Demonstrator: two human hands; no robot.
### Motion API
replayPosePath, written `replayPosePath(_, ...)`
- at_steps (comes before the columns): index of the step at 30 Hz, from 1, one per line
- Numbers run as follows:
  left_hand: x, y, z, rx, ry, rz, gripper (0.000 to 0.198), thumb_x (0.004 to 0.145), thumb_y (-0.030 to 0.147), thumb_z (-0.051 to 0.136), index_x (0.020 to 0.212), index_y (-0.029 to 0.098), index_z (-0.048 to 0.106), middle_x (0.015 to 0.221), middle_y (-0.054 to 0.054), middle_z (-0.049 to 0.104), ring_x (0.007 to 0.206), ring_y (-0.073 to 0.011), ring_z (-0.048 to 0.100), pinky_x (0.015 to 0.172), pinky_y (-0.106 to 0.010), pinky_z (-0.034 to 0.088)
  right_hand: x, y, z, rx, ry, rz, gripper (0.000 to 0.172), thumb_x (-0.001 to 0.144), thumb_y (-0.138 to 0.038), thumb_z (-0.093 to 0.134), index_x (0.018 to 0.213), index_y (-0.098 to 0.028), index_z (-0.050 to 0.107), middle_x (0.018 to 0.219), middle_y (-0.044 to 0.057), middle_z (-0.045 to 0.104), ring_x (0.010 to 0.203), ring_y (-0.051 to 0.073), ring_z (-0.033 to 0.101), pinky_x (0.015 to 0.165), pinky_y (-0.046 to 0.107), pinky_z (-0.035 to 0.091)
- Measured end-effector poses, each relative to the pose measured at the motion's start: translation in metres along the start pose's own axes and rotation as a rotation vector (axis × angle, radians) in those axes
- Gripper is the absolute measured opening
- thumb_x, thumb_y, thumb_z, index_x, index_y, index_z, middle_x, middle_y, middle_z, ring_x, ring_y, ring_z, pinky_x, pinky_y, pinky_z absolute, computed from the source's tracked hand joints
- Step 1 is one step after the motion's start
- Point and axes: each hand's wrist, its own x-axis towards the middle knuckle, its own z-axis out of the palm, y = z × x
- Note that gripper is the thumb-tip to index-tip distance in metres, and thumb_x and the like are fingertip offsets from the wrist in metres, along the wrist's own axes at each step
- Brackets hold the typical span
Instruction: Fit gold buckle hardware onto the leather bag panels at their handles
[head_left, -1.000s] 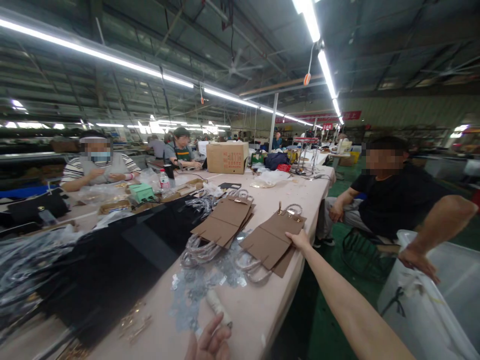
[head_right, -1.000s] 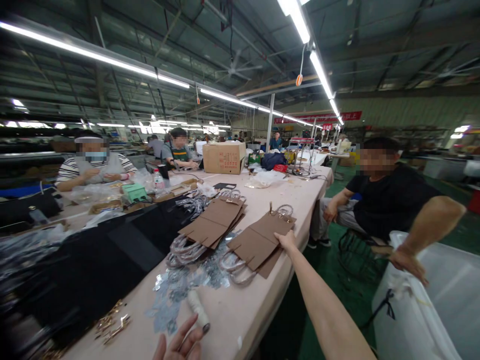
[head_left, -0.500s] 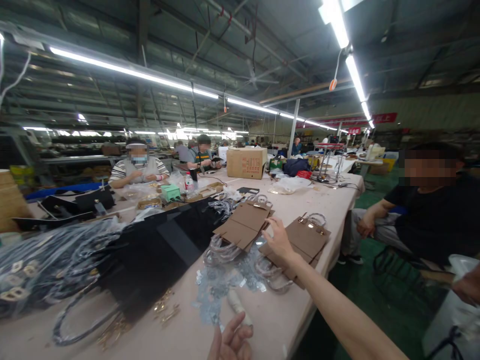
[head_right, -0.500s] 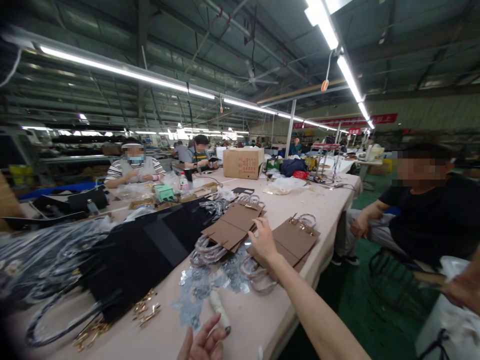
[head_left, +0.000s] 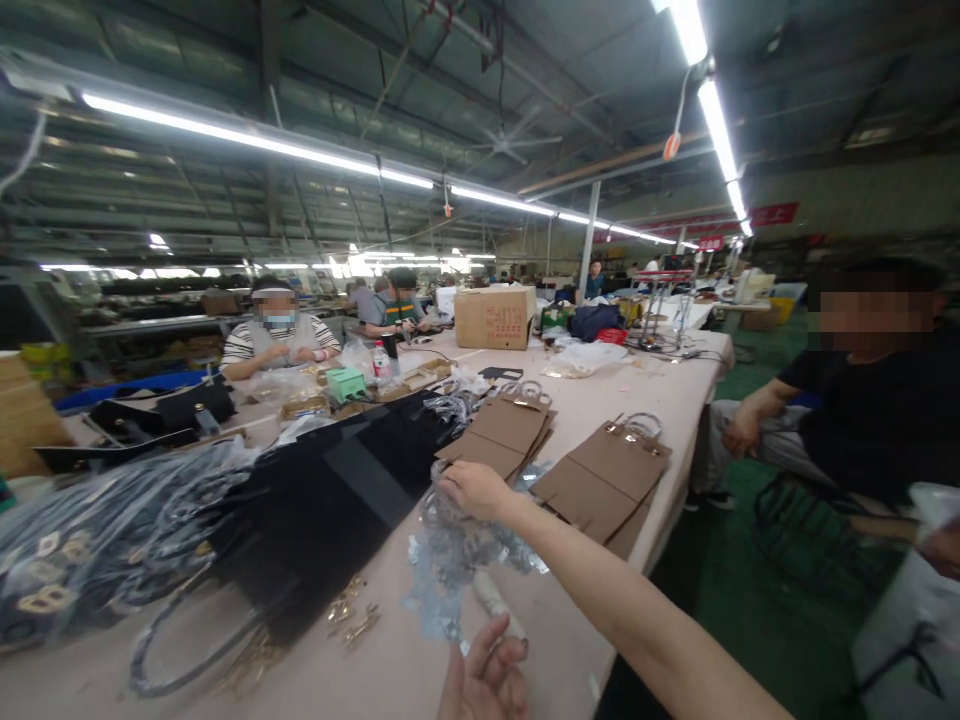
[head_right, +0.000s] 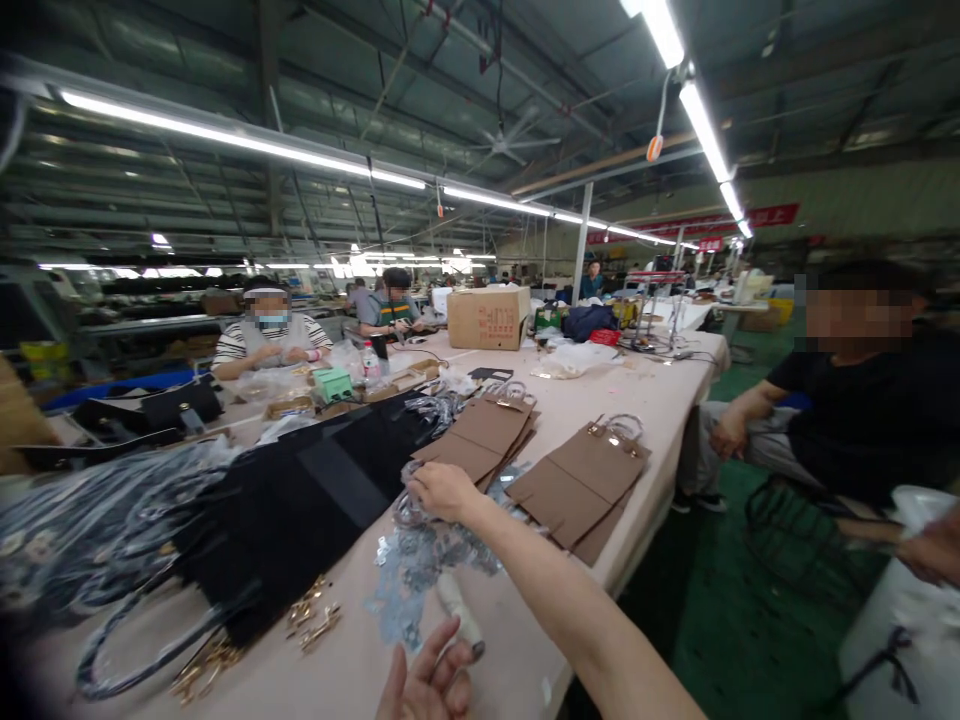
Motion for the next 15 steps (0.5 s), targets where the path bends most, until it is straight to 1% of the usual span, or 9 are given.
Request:
replayPosePath(2, 0.002, 0.0, -0.006, -0.025, -0.004, -0.029, 0.047, 0.089, 0.056, 0.073, 0.122, 0.022, 0.074, 0.107, -0.009, 0.075, 0.071, -0.0149, 0.062, 0.065, -0.027, 0.045, 0.007, -0.004, -0.012, 0.001, 0.11, 0.045, 0.024, 0.106, -0.036, 0.05, 0.095, -0.023, 0.068, 0.1, 0.005, 0.067, 0.097, 0.023, 0.061, 0.092, 0.036, 0.048)
replayPosePath(4, 0.003, -0.002, -0.008, -0.061, 0.01, -0.028, 0.044, 0.089, 0.055, 0.074, 0.12, 0.024, 0.074, 0.108, -0.009, 0.076, 0.07, -0.0143, 0.062, 0.064, -0.026, 0.045, 0.015, -0.008, -0.033, 0.002, 0.242, 0.094, 0.028, 0.109, -0.037, 0.041, 0.1, -0.024, 0.064, 0.102, 0.005, 0.065, 0.1, 0.022, 0.06, 0.093, 0.034, 0.046)
replayPosePath(7, 0.001, -0.006, -0.002, -0.111, 0.037, 0.01, 0.04, 0.092, 0.05, 0.071, 0.123, 0.025, 0.073, 0.108, -0.009, 0.077, 0.071, -0.0138, 0.063, 0.064, -0.024, 0.046, 0.019, -0.025, -0.082, 0.002, 0.449, 0.147, 0.039, 0.112, -0.04, 0.025, 0.102, -0.024, 0.059, 0.102, 0.006, 0.061, 0.099, 0.022, 0.057, 0.093, 0.034, 0.045)
replayPosePath(8, 0.0, -0.007, 0.001, -0.116, 0.038, 0.015, 0.041, 0.094, 0.048, 0.069, 0.127, 0.025, 0.072, 0.108, -0.009, 0.078, 0.072, -0.0142, 0.065, 0.065, -0.024, 0.047, 0.016, -0.035, -0.101, 0.015, 0.523, 0.131, 0.04, 0.112, -0.042, 0.024, 0.099, -0.024, 0.057, 0.1, 0.006, 0.06, 0.097, 0.021, 0.057, 0.091, 0.034, 0.045)
replayPosePath(10, -0.003, -0.009, 0.006, -0.111, 0.042, 0.023, 0.044, 0.097, 0.046, 0.064, 0.135, 0.025, 0.067, 0.109, -0.011, 0.078, 0.075, -0.0159, 0.068, 0.068, -0.025, 0.051, 0.004, -0.06, -0.137, 0.075, 0.68, 0.021, 0.039, 0.111, -0.047, 0.029, 0.092, -0.024, 0.055, 0.093, 0.004, 0.058, 0.09, 0.021, 0.056, 0.087, 0.032, 0.045)
replayPosePath(11, -0.005, -0.01, 0.008, -0.104, 0.055, 0.03, 0.045, 0.098, 0.045, 0.063, 0.138, 0.025, 0.065, 0.109, -0.011, 0.078, 0.077, -0.017, 0.07, 0.07, -0.026, 0.053, -0.006, -0.074, -0.152, 0.099, 0.721, -0.049, 0.039, 0.111, -0.049, 0.032, 0.09, -0.024, 0.055, 0.09, 0.003, 0.057, 0.087, 0.02, 0.056, 0.085, 0.031, 0.045)
replayPosePath(12, -0.006, -0.01, 0.01, -0.098, 0.076, 0.041, 0.046, 0.098, 0.044, 0.062, 0.14, 0.024, 0.064, 0.109, -0.012, 0.078, 0.078, -0.0179, 0.072, 0.071, -0.027, 0.055, -0.017, -0.089, -0.165, 0.11, 0.736, -0.114, 0.039, 0.11, -0.05, 0.034, 0.089, -0.024, 0.055, 0.087, 0.002, 0.056, 0.085, 0.02, 0.056, 0.084, 0.03, 0.045)
replayPosePath(14, -0.008, -0.012, 0.012, -0.09, 0.14, 0.072, 0.044, 0.098, 0.041, 0.061, 0.137, 0.021, 0.065, 0.108, -0.013, 0.078, 0.078, -0.0187, 0.073, 0.071, -0.028, 0.058, -0.045, -0.117, -0.181, 0.099, 0.691, -0.216, 0.038, 0.11, -0.049, 0.035, 0.091, -0.024, 0.057, 0.086, 0.002, 0.056, 0.084, 0.019, 0.056, 0.083, 0.03, 0.046)
replayPosePath(15, -0.009, -0.012, 0.014, -0.084, 0.172, 0.09, 0.041, 0.099, 0.04, 0.06, 0.134, 0.02, 0.066, 0.108, -0.013, 0.078, 0.077, -0.0186, 0.074, 0.071, -0.029, 0.06, -0.061, -0.13, -0.184, 0.079, 0.645, -0.257, 0.038, 0.111, -0.048, 0.035, 0.094, -0.023, 0.058, 0.087, 0.003, 0.057, 0.085, 0.019, 0.057, 0.082, 0.029, 0.046)
